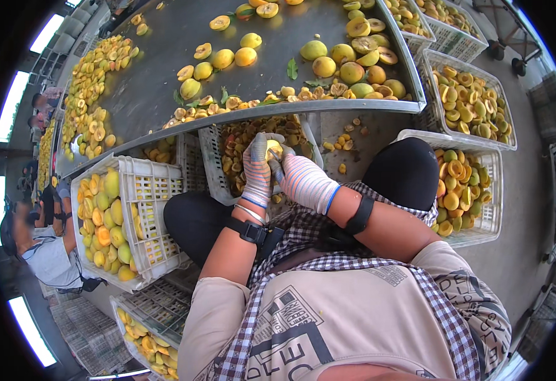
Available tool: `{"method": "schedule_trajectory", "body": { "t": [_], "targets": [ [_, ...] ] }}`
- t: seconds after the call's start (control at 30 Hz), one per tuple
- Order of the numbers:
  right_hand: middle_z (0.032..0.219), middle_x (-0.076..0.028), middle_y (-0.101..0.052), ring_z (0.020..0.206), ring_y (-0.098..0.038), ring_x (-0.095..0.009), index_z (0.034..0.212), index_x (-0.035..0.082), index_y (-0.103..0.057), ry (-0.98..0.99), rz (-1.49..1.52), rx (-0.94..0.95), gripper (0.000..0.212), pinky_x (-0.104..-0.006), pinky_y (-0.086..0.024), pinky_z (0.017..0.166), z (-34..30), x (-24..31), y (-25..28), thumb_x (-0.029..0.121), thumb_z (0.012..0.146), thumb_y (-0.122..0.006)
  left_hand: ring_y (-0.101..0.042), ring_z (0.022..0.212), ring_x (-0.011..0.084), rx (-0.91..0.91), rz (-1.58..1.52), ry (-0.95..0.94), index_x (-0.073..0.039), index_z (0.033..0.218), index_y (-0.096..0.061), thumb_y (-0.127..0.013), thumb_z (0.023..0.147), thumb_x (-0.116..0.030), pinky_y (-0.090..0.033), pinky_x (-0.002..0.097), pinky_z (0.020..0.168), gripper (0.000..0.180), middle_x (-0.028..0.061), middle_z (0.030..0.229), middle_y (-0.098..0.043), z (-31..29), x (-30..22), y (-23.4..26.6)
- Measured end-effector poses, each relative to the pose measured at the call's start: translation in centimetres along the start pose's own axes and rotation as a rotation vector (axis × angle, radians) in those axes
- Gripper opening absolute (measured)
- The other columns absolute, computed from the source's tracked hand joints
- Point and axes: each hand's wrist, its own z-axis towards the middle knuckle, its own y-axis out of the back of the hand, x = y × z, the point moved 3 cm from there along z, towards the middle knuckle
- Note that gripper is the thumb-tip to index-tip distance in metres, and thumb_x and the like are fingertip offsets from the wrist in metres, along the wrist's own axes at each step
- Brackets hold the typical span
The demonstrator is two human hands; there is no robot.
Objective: The recorder is sitting at a large metal table, picking up peaches, pitting them with a small knife, and placing the pitted halves and pits into separate crates.
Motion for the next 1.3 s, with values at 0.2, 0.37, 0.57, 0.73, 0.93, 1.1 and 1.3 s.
{"method": "schedule_trajectory", "body": {
  "t": [0.2,0.37,0.57,0.73,0.93,1.1,1.3],
  "targets": [
    [0.076,-0.026,-0.062,0.076,-0.062,-0.039,0.102,-0.011,-0.048,-0.009,0.106,0.001,0.042,-0.0436,-0.051,0.066,0.5,-0.8,-1.1,0.029,0.089,-0.049,-0.06,0.072,0.017,0.046,0.029,-0.046,-0.001,0.089,-0.064,-0.046,0.091,-0.042,-0.049,0.0301,0.068,0.045,0.008,0.079,-0.063,-0.8,-0.7,-0.5],
    [0.076,-0.025,-0.063,0.075,-0.063,-0.038,0.101,-0.011,-0.049,-0.028,-0.102,0.084,0.041,-0.0431,-0.051,0.066,-0.6,0.4,0.7,0.028,0.088,-0.051,-0.06,0.072,0.0178,0.013,0.131,0.217,-0.002,0.084,-0.065,-0.046,0.091,-0.039,-0.049,0.0299,0.068,0.042,0.0085,0.079,-0.063,0.5,0.1,0.4],
    [0.079,-0.026,-0.063,0.078,-0.063,-0.039,0.101,-0.011,-0.05,-0.023,-0.001,0.106,0.041,-0.0435,-0.051,0.068,-0.1,0.1,0.1,0.028,0.088,-0.05,-0.061,0.073,0.0165,0.039,0.195,0.077,-0.002,0.085,-0.066,-0.049,0.091,-0.037,-0.049,0.0295,0.069,0.04,0.0078,0.08,-0.065,0.2,-0.2,0.6],
    [0.084,-0.026,-0.062,0.081,-0.062,-0.039,0.107,-0.008,-0.05,-0.103,0.271,0.13,0.045,-0.0428,-0.05,0.071,0.7,-0.6,-0.3,0.034,0.092,-0.046,-0.06,0.076,0.0148,0.116,0.132,-0.074,-0.001,0.089,-0.065,-0.049,0.093,-0.034,-0.048,0.0286,0.069,0.037,0.0073,0.084,-0.066,0.1,-0.9,-0.2],
    [0.086,-0.02,-0.062,0.078,-0.063,-0.029,0.112,-0.005,-0.051,-0.066,0.423,0.194,0.052,-0.0383,-0.05,0.068,0.8,-0.8,0.3,0.043,0.092,-0.044,-0.06,0.079,0.0156,0.116,0.165,-0.091,-0.001,0.091,-0.064,-0.049,0.091,-0.043,-0.048,0.0301,0.074,0.044,0.007,0.085,-0.064,-0.2,-1.5,-0.2],
    [0.082,-0.017,-0.061,0.073,-0.062,-0.024,0.104,-0.005,-0.054,-0.266,0.638,0.369,0.054,-0.0359,-0.05,0.065,0.2,0.4,1.2,0.046,0.091,-0.044,-0.06,0.078,0.0178,0.111,0.107,-0.107,-0.001,0.095,-0.062,-0.047,0.091,-0.047,-0.049,0.0313,0.075,0.049,0.0087,0.083,-0.063,-0.3,-1.5,0.0],
    [0.078,-0.021,-0.063,0.07,-0.063,-0.033,0.094,-0.007,-0.056,-0.133,0.396,0.2,0.046,-0.04,-0.05,0.065,0.5,0.2,1.2,0.038,0.09,-0.048,-0.061,0.075,0.0188,0.105,0.07,-0.105,0.0,0.095,-0.061,-0.049,0.09,-0.049,-0.05,0.0318,0.071,0.051,0.0102,0.081,-0.063,-0.3,-0.9,-0.3]
  ]
}}
